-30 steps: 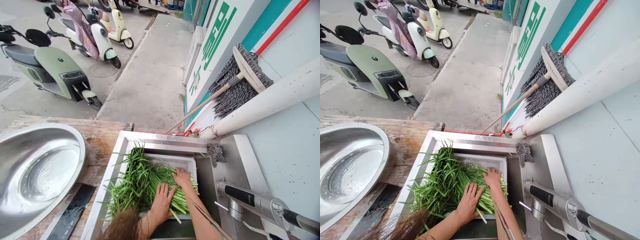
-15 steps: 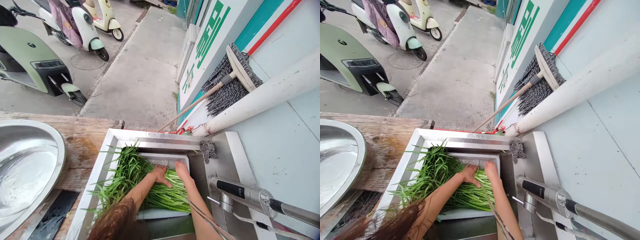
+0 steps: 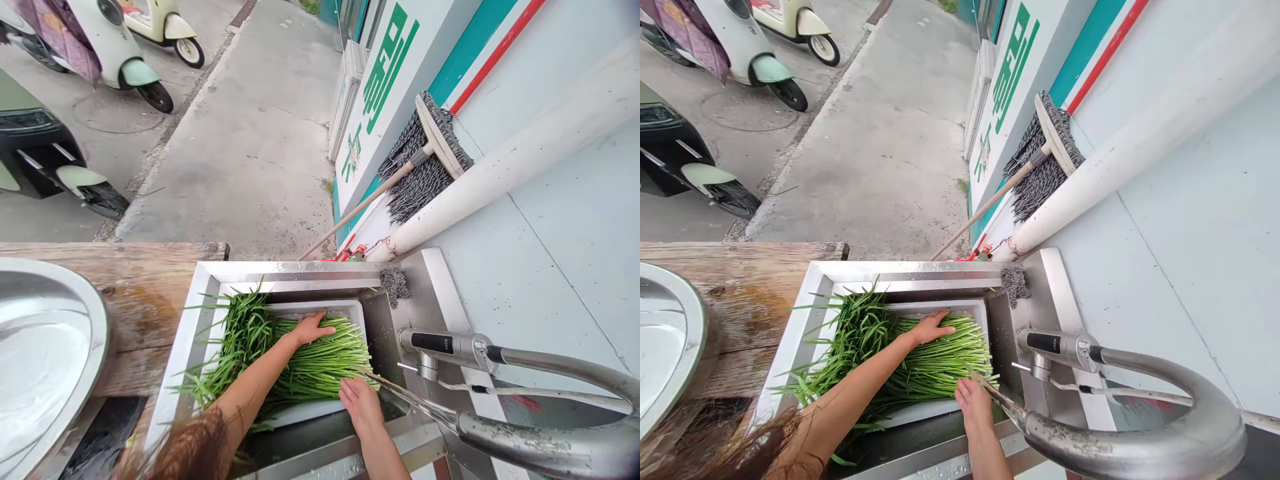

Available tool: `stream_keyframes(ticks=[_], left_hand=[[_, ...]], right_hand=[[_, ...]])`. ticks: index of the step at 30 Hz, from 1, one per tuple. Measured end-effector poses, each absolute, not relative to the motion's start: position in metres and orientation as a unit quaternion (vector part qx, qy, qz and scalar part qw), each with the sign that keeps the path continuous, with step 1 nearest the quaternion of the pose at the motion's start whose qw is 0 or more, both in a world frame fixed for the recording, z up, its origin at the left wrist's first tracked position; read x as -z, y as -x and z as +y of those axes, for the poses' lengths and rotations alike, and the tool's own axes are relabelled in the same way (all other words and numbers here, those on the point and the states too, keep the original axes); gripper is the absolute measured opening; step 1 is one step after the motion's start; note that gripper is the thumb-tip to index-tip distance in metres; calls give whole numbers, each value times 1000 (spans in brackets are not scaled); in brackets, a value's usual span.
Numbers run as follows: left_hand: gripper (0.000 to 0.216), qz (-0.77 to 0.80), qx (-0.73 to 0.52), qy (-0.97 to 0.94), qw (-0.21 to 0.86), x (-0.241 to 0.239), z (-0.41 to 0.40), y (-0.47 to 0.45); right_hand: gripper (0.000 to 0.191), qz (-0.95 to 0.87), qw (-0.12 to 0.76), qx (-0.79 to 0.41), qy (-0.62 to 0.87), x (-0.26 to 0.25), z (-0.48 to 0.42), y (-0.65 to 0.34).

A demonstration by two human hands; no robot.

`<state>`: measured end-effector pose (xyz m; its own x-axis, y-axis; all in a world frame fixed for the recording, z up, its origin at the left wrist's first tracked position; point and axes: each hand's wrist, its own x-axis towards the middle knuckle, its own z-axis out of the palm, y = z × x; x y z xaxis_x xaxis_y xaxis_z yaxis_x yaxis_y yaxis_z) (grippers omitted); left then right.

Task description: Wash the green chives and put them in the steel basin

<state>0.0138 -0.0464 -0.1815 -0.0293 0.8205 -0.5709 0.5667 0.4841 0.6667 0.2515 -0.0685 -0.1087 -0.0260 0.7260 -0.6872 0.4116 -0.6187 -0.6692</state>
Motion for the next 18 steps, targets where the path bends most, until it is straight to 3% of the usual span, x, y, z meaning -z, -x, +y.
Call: stream_keyframes(ticks=[5, 8, 11, 18], left_hand=[[125, 680, -85, -530, 500, 182, -49, -28], [111, 670, -65, -540, 504, 187, -49, -27], [94, 666, -70, -534, 516, 191, -48, -21], [79, 666, -66, -531, 520, 190, -45, -16]], right_hand=[[26, -574, 153, -429, 681, 110, -11, -245], [18, -660, 127, -367, 643, 112, 13, -241], [22, -712, 104, -329, 612, 117, 19, -234], [15, -755, 90, -284, 584, 128, 22, -223]])
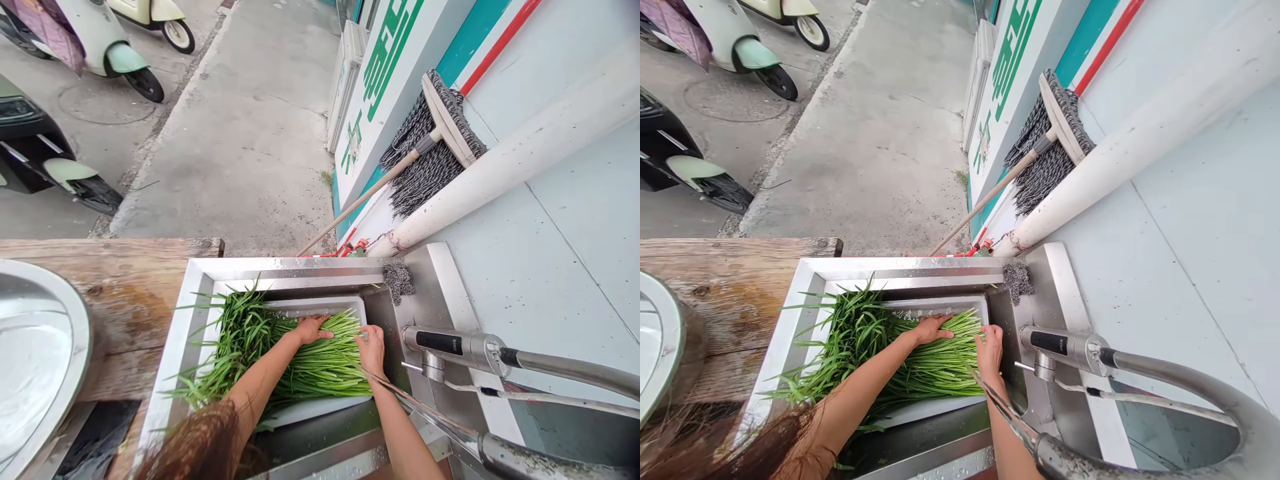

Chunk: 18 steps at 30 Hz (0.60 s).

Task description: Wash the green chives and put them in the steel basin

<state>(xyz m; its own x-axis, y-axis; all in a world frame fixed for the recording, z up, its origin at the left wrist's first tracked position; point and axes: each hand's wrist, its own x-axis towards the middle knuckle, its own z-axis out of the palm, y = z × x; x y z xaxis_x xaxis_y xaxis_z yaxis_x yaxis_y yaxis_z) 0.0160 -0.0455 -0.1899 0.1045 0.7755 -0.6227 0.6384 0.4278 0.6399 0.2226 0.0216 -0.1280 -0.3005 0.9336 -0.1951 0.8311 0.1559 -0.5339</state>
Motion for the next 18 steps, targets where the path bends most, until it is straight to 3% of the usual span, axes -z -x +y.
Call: stream_keyframes(ticks=[7, 13, 18], left_hand=[[75, 667, -63, -538, 512, 189, -48, -18], [78, 663, -57, -539, 516, 190, -48, -17], [77, 667, -61, -535, 515, 192, -49, -18]], right_hand=[[20, -752, 93, -269, 595, 146, 26, -217], [10, -745, 100, -284, 596, 151, 36, -218], [16, -717, 147, -302, 610, 143, 42, -215]])
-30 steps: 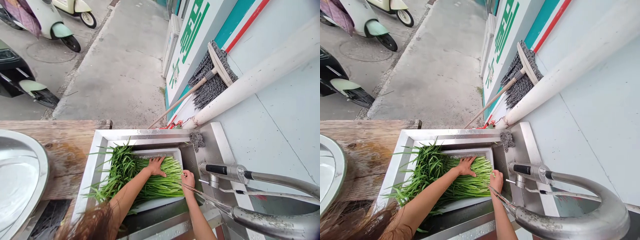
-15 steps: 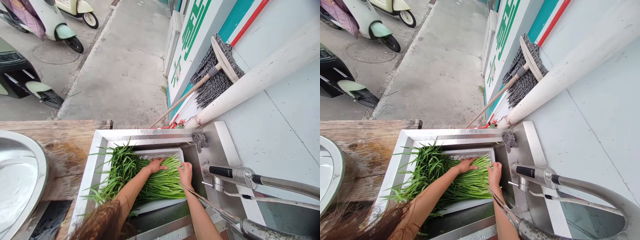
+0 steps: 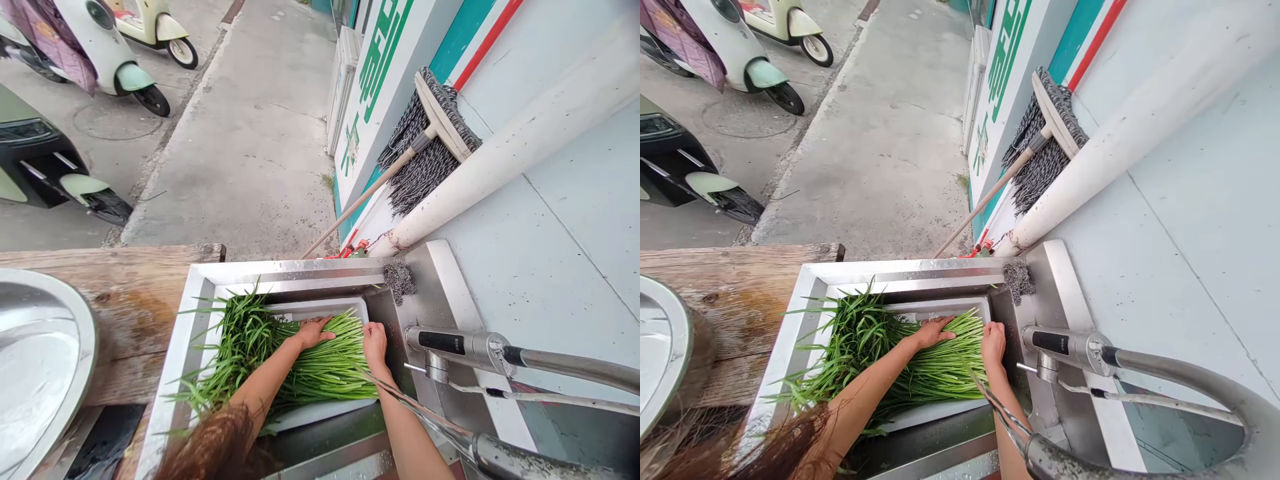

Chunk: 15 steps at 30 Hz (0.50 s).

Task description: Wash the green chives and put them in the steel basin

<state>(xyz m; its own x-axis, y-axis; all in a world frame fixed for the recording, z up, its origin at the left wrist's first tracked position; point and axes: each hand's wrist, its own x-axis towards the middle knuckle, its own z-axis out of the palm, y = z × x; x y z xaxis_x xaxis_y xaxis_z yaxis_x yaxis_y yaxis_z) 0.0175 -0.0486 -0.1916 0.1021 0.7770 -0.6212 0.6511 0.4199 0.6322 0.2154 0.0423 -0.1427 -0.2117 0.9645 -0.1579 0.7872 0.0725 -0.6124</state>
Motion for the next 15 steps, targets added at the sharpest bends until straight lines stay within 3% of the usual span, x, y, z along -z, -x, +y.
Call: stream_keyframes(ticks=[8, 12, 15], left_hand=[[75, 675, -71, -529, 510, 197, -49, -19], [77, 681, -72, -527, 503, 199, -51, -22], [82, 685, -69, -525, 500, 196, -53, -24]], right_hand=[[28, -626, 247, -371, 640, 110, 45, -213], [53, -581, 267, -479, 602, 77, 48, -184], [39, -531, 322, -594, 511, 37, 52, -157]])
